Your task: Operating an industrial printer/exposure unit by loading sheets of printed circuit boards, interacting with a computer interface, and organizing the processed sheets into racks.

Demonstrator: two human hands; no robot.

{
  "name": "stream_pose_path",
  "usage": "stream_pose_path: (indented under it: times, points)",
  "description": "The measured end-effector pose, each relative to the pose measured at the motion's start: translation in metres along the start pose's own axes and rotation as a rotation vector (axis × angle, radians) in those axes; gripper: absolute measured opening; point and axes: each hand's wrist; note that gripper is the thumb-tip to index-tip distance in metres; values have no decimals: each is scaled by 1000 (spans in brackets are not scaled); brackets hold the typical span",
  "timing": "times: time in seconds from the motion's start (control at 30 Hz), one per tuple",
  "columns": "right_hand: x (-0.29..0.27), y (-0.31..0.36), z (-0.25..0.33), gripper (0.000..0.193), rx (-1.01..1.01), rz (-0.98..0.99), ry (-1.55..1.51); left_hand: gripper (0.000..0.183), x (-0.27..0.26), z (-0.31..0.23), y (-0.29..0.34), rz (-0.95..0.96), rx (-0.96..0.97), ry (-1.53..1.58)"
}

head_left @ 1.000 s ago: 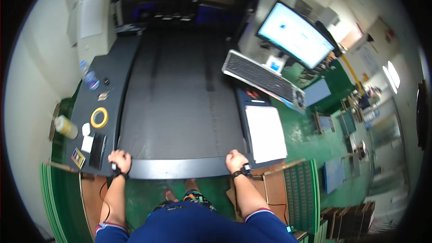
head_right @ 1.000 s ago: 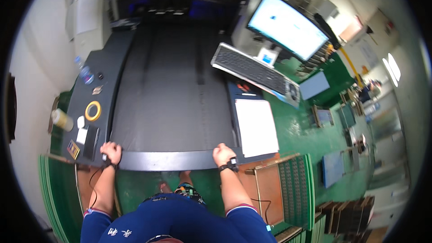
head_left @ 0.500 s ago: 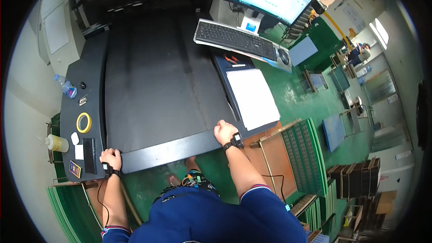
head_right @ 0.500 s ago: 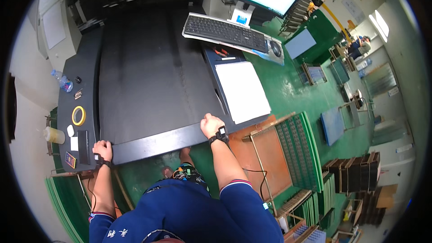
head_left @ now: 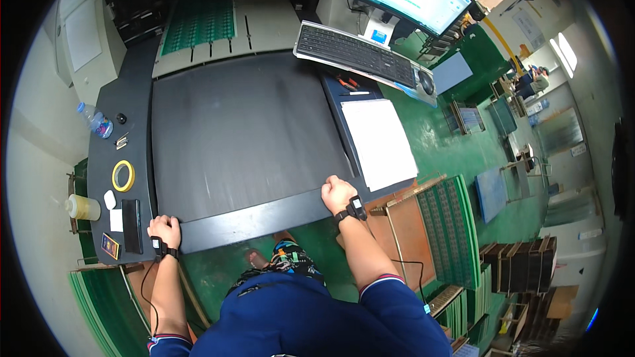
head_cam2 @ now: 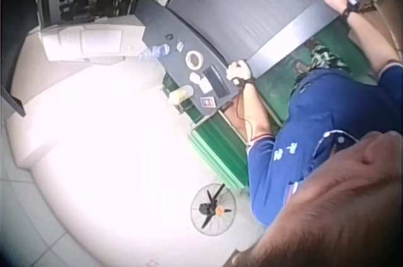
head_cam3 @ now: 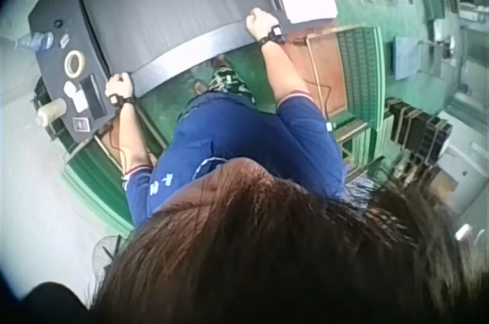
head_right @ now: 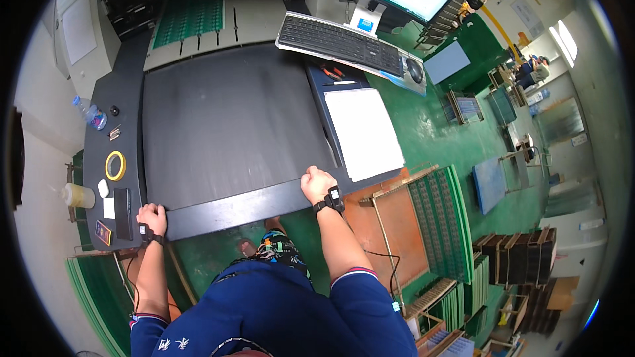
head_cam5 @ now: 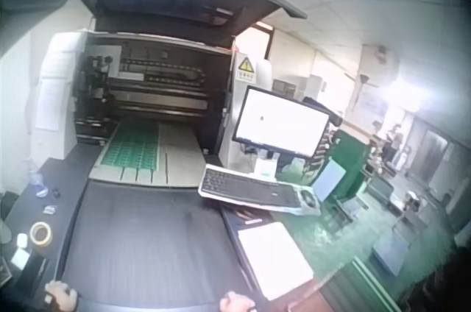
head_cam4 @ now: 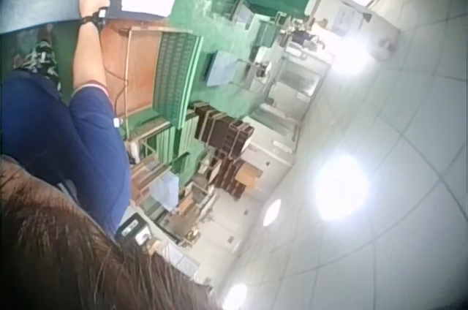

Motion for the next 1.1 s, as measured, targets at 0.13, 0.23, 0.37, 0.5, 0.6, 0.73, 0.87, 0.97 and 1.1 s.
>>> stream_pose_path:
  times: [0.13,0.23,0.37,0.5,0.6,0.73,0.87,0.97,1.1]
  points:
    - [3,-2,7,10,-45,-43,11,25,-9,2,1,12,-18,-7]
    - [9,1,0,8,-105,-103,-9,24,-5,6,2,1,-5,-20]
    - [-1,-2,14,11,-61,118,-46,21,-8,-2,2,59,-27,-6]
    - [-14,-52,64,17,-136,482,-233,21,-17,-3,4,28,-46,-2]
    - [13,-109,79,16,120,736,-971,20,-12,-6,-2,41,-53,-6]
    - [28,-171,132,29,592,821,-1391,19,-21,-8,-4,62,-84,-32]
    - [50,-200,153,33,674,852,-1489,16,-16,-9,-6,23,-91,-34]
    - [59,-208,157,37,715,843,-1475,15,-18,-12,-13,25,-103,3]
    - [62,-198,172,35,725,836,-1423,15,-24,-7,-8,-3,-133,48]
Point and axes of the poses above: each hand's wrist, its own y-axis away from the middle knuckle, its own x-axis out of the palm, z = x × y, and after that the axes turned 10 degrees about -y, right-handed
